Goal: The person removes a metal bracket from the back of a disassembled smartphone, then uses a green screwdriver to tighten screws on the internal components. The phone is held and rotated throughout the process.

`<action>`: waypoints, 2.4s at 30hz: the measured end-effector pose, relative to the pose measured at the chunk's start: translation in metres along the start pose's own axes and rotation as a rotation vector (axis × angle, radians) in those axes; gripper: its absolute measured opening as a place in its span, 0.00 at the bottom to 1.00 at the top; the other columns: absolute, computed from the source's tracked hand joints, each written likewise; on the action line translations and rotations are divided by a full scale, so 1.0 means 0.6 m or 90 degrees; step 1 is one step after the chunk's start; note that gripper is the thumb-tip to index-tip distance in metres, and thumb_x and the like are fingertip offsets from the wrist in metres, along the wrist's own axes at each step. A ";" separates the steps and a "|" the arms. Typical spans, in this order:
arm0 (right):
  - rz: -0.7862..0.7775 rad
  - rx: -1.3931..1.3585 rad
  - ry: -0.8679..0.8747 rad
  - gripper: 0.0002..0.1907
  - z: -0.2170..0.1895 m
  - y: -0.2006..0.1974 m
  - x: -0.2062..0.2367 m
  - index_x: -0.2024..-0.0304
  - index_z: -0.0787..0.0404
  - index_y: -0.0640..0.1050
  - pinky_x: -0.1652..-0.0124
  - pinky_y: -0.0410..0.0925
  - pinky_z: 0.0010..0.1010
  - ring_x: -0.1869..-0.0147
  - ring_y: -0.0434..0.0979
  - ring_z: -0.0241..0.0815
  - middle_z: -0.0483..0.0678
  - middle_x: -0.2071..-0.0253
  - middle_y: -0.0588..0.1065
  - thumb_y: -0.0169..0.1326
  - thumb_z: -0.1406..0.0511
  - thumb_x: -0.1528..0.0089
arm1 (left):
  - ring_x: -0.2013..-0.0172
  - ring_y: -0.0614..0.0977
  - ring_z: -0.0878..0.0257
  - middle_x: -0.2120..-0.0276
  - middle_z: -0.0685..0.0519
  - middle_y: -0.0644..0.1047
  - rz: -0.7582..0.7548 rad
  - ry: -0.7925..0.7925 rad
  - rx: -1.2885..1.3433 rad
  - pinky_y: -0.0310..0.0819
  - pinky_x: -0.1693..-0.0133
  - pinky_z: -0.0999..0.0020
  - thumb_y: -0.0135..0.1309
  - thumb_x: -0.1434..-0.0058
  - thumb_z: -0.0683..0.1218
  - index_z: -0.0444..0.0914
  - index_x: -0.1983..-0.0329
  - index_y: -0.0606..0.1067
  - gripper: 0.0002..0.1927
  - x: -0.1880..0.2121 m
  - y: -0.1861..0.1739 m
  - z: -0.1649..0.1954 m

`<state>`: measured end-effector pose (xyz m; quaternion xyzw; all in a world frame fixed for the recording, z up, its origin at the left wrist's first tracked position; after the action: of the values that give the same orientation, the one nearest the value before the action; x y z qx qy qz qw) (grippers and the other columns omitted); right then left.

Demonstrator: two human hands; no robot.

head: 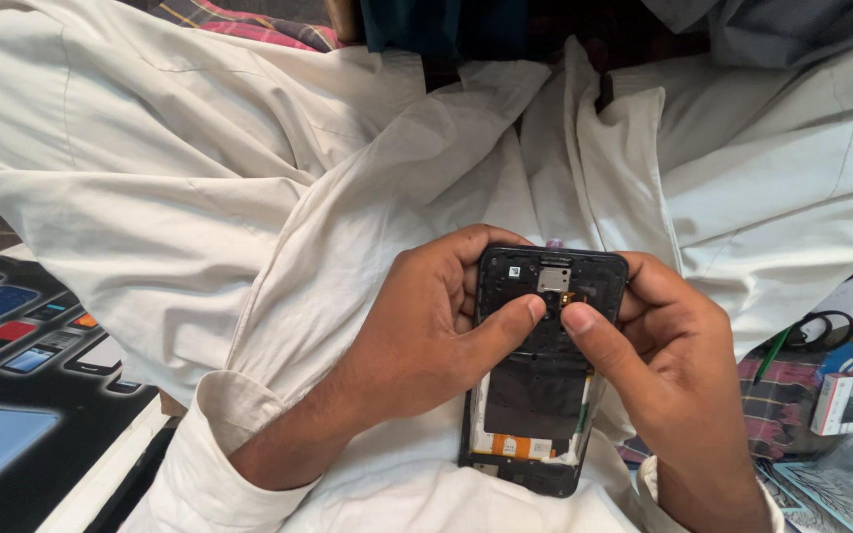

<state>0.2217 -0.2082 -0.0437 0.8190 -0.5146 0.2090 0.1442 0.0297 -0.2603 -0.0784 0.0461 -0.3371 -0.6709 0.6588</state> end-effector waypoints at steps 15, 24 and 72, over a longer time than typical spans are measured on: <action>0.015 0.309 -0.221 0.27 -0.029 0.021 -0.012 0.41 0.68 0.73 0.52 0.77 0.26 0.48 0.81 0.38 0.56 0.47 0.74 0.64 0.72 0.42 | 0.55 0.82 0.69 0.54 0.47 0.79 -0.068 -0.012 0.125 0.80 0.51 0.73 0.52 0.28 0.38 0.25 0.41 0.69 0.16 -0.015 -0.024 -0.022; -0.025 0.379 -0.184 0.26 -0.041 -0.009 -0.012 0.44 0.67 0.73 0.50 0.77 0.31 0.44 0.79 0.42 0.60 0.36 0.69 0.61 0.73 0.46 | 0.56 0.82 0.69 0.55 0.48 0.80 -0.072 -0.017 0.104 0.81 0.53 0.73 0.52 0.29 0.39 0.25 0.40 0.69 0.17 -0.023 -0.041 -0.035; 0.174 0.011 -0.139 0.13 0.086 0.031 -0.035 0.47 0.67 0.69 0.58 0.68 0.15 0.59 0.77 0.28 0.51 0.62 0.78 0.57 0.76 0.30 | 0.57 0.82 0.68 0.57 0.47 0.82 -0.032 -0.003 0.045 0.79 0.53 0.72 0.44 0.26 0.43 0.25 0.43 0.75 0.18 -0.030 -0.075 -0.050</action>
<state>0.2066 -0.2230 -0.0989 0.7602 -0.6322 0.1408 0.0503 0.0085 -0.2598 -0.1312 0.0759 -0.3610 -0.6752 0.6387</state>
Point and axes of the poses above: each hand's wrist, its own x-axis away from the middle knuckle, its own y-axis out of the palm, z = x × y, the point moved 1 cm from there along -x, towards the middle knuckle
